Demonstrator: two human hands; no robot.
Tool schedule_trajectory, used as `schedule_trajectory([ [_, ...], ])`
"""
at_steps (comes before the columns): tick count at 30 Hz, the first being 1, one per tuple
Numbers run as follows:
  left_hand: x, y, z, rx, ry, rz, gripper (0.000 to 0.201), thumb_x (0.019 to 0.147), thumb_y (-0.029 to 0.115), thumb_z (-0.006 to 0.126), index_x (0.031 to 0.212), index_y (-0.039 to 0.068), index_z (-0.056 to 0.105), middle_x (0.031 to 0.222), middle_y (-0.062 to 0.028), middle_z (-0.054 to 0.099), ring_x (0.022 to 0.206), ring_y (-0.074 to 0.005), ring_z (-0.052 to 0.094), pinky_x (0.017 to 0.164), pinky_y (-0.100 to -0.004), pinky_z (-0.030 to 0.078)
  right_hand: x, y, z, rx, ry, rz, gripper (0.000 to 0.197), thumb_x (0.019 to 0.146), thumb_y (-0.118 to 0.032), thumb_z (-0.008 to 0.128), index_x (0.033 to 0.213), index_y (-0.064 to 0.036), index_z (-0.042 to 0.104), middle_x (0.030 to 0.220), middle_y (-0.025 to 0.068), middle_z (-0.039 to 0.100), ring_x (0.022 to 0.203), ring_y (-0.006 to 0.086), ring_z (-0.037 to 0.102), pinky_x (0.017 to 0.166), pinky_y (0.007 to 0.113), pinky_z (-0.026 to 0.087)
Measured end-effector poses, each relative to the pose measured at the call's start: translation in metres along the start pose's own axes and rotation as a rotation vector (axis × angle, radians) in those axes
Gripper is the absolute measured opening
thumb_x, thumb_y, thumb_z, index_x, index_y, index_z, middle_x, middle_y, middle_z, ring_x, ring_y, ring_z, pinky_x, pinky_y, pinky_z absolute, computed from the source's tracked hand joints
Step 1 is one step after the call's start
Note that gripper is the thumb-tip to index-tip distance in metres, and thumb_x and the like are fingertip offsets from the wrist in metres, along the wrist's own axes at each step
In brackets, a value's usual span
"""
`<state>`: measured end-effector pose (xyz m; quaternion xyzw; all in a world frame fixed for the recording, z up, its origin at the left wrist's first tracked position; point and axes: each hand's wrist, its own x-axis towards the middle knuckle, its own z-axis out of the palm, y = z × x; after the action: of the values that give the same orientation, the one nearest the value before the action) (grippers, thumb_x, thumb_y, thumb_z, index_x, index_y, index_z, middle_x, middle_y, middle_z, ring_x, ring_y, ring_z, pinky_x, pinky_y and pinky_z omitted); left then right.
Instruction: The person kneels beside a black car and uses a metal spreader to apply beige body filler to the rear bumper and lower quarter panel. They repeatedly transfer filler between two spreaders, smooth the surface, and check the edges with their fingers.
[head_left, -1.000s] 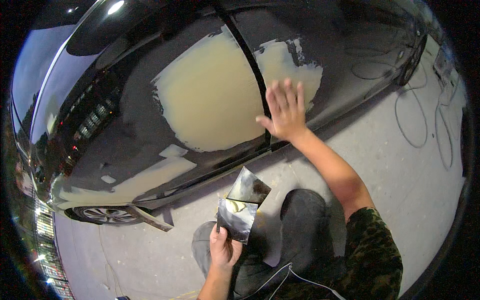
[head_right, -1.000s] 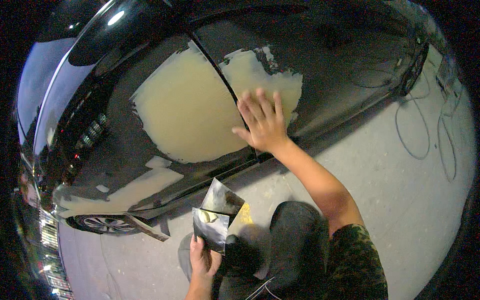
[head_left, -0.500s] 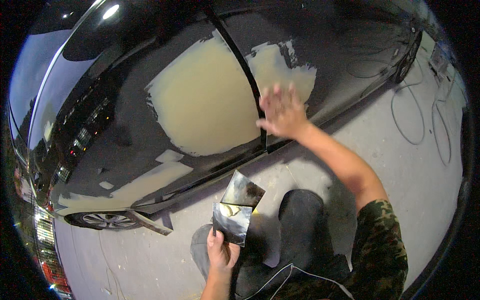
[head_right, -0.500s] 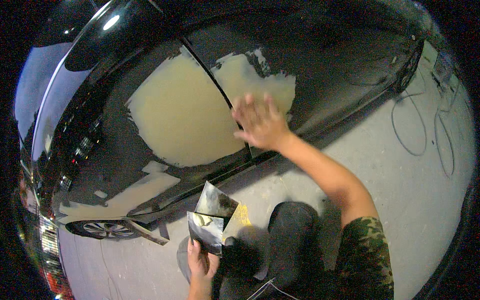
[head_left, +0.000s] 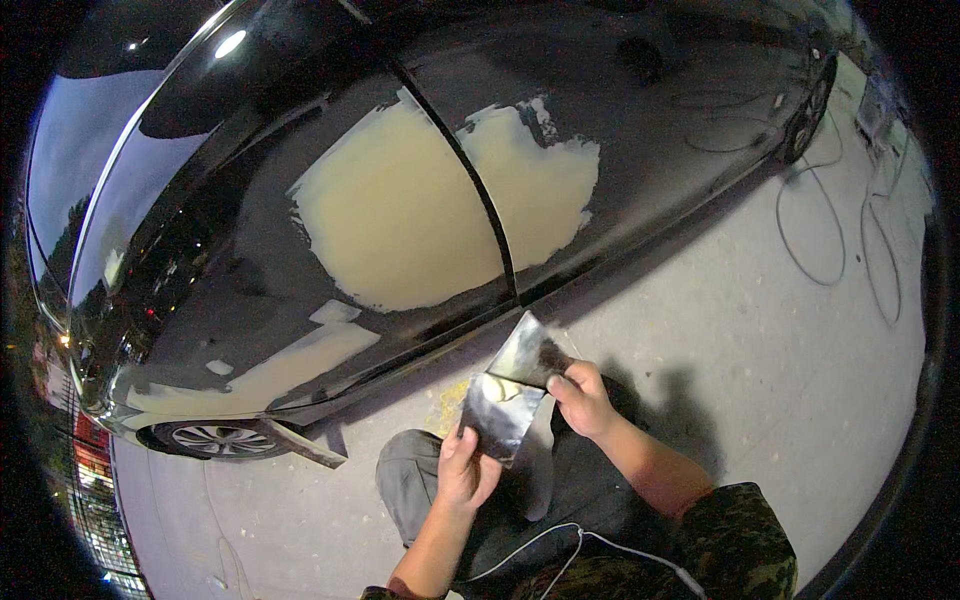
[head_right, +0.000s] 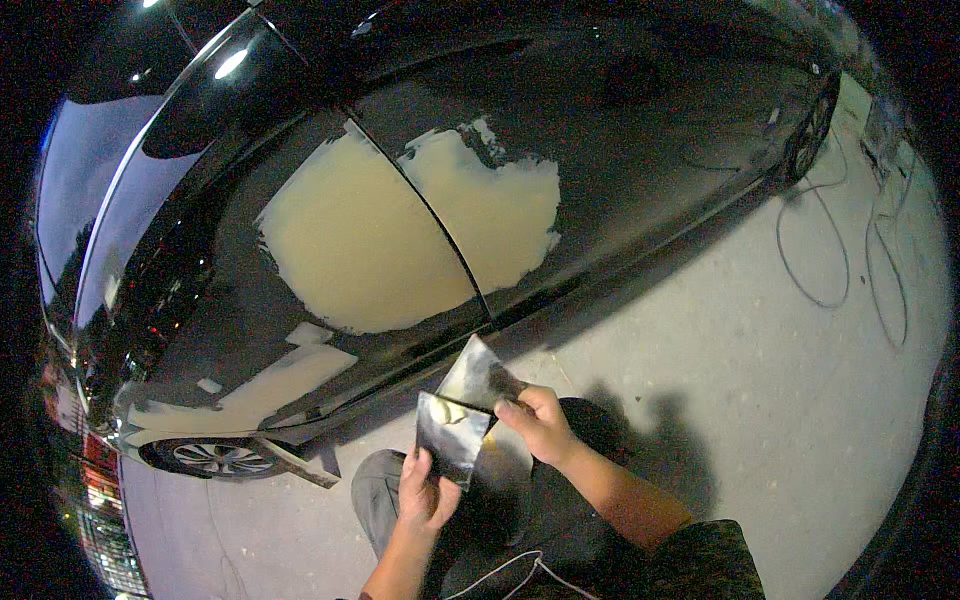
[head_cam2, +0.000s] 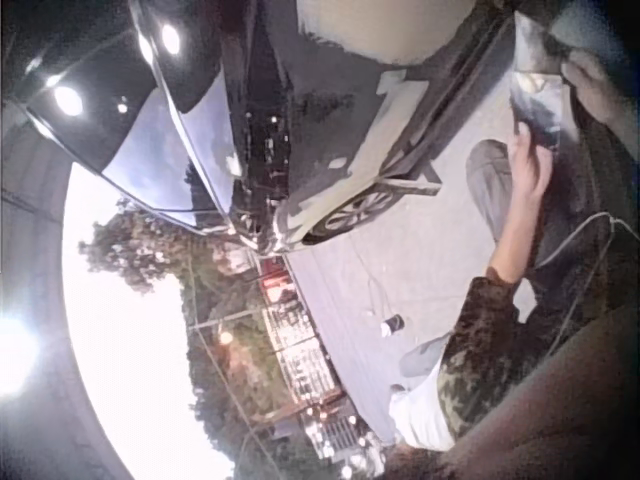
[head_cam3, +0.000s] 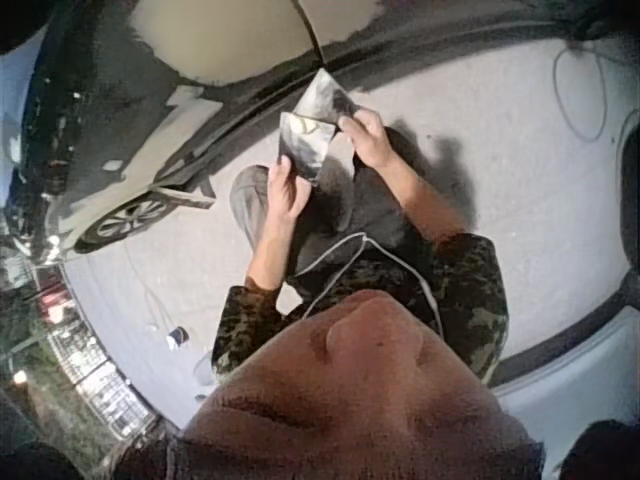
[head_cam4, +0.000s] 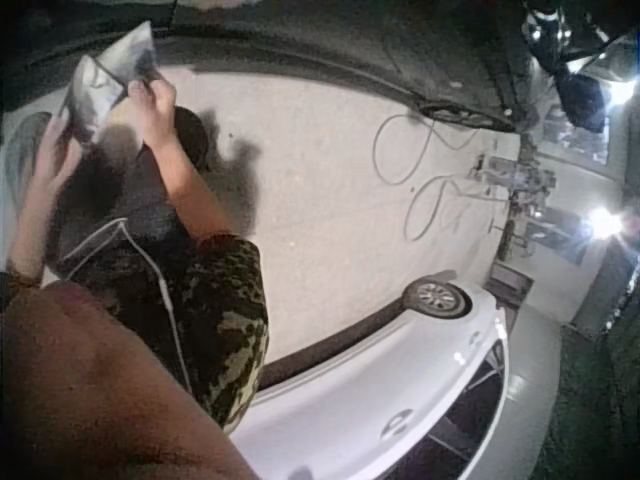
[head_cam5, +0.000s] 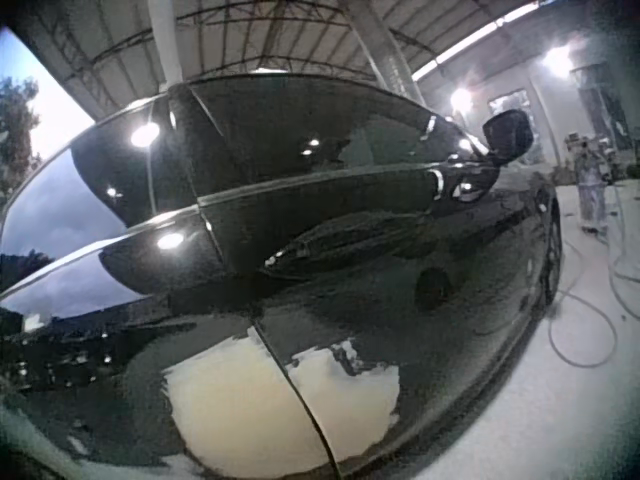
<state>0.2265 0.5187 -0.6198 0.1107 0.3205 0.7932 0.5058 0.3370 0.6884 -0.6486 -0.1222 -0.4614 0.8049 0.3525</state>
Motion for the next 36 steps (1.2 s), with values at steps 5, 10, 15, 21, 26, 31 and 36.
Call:
schedule_trajectory([
  [5, 0.013, -0.011, 0.021, -0.003, -0.052, -0.01, 0.05, 0.102, 0.022, 0.063, 0.145, 0.002, 0.046, 0.144, -0.0128, 0.056, 0.136, -0.0287, 0.051, 0.119, -0.0485, 0.035, 0.005, -0.035, 0.002, 0.223, 0.422, 0.05, 0.015, 0.101, -0.021, 0.066, 0.093, -0.0089, 0.062, 0.096, 0.0059, 0.068, 0.086, 0.0137, 0.063, 0.081, 0.03, 0.051],
  [10, 0.026, -0.012, 0.029, 0.045, -0.046, 0.137, 0.044, 0.105, 0.021, 0.059, 0.139, -0.006, 0.051, 0.131, -0.0134, 0.065, 0.117, -0.021, 0.065, 0.105, -0.0375, 0.05, -0.013, -0.09, -0.016, -0.382, 0.577, -0.13, 0.023, 0.104, -0.018, 0.054, 0.114, 0.0021, 0.06, 0.107, 0.0142, 0.069, 0.097, 0.0223, 0.068, 0.088, 0.04, 0.054],
  [15, 0.033, -0.018, 0.042, 0.363, 0.049, 0.221, 0.045, 0.106, 0.02, 0.058, 0.143, -0.006, 0.053, 0.13, -0.0102, 0.065, 0.116, -0.0155, 0.061, 0.103, -0.0294, 0.046, -0.027, -0.098, 0.012, -1.22, 0.294, -0.567, 0.029, 0.087, 0.0, 0.063, 0.115, -0.0019, 0.072, 0.114, 0.0166, 0.071, 0.104, 0.0328, 0.07, 0.092, 0.04, 0.055],
  [21, 0.032, -0.02, 0.057, 0.72, -0.014, 0.323, 0.046, 0.107, 0.018, 0.056, 0.146, -0.006, 0.051, 0.134, -0.0102, 0.062, 0.118, -0.0152, 0.058, 0.104, -0.029, 0.044, -0.012, -0.074, 0.03, -1.093, 0.204, -0.714, 0.042, 0.076, 0.011, 0.065, 0.115, -0.0019, 0.073, 0.114, 0.0142, 0.073, 0.102, 0.0328, 0.071, 0.089, 0.04, 0.057],
  [26, 0.043, 0.012, 0.065, 0.716, 0.135, 0.375, 0.047, 0.107, 0.017, 0.056, 0.147, -0.007, 0.049, 0.136, -0.0128, 0.061, 0.121, -0.0161, 0.057, 0.105, -0.03, 0.043, -0.011, -0.061, 0.032, -0.875, 0.08, -0.574, 0.021, 0.09, 0.005, 0.065, 0.11, 0.0044, 0.073, 0.107, 0.0181, 0.074, 0.096, 0.0254, 0.072, 0.085, 0.034, 0.056],
  [31, 0.031, 0.058, 0.046, 0.373, 0.053, 0.546, 0.051, 0.105, 0.019, 0.061, 0.144, -0.011, 0.047, 0.139, -0.0192, 0.059, 0.125, -0.0256, 0.06, 0.109, -0.0404, 0.047, 0.037, -0.066, 0.017, -0.612, 0.613, -0.48, 0.02, 0.1, -0.009, 0.06, 0.11, 0.0072, 0.067, 0.1, 0.0155, 0.069, 0.091, 0.0209, 0.064, 0.086, 0.034, 0.05],
  [36, 0.011, 0.079, -0.016, 0.417, 0.179, 0.532, 0.045, 0.103, 0.021, 0.063, 0.139, -0.003, 0.05, 0.126, -0.0111, 0.065, 0.111, -0.0238, 0.066, 0.096, -0.0388, 0.054, 0.109, -0.081, 0.007, -0.742, 0.841, -0.726, 0.026, 0.102, -0.009, 0.055, 0.121, 0.0028, 0.067, 0.116, 0.0177, 0.07, 0.106, 0.0306, 0.068, 0.094, 0.038, 0.05],
])
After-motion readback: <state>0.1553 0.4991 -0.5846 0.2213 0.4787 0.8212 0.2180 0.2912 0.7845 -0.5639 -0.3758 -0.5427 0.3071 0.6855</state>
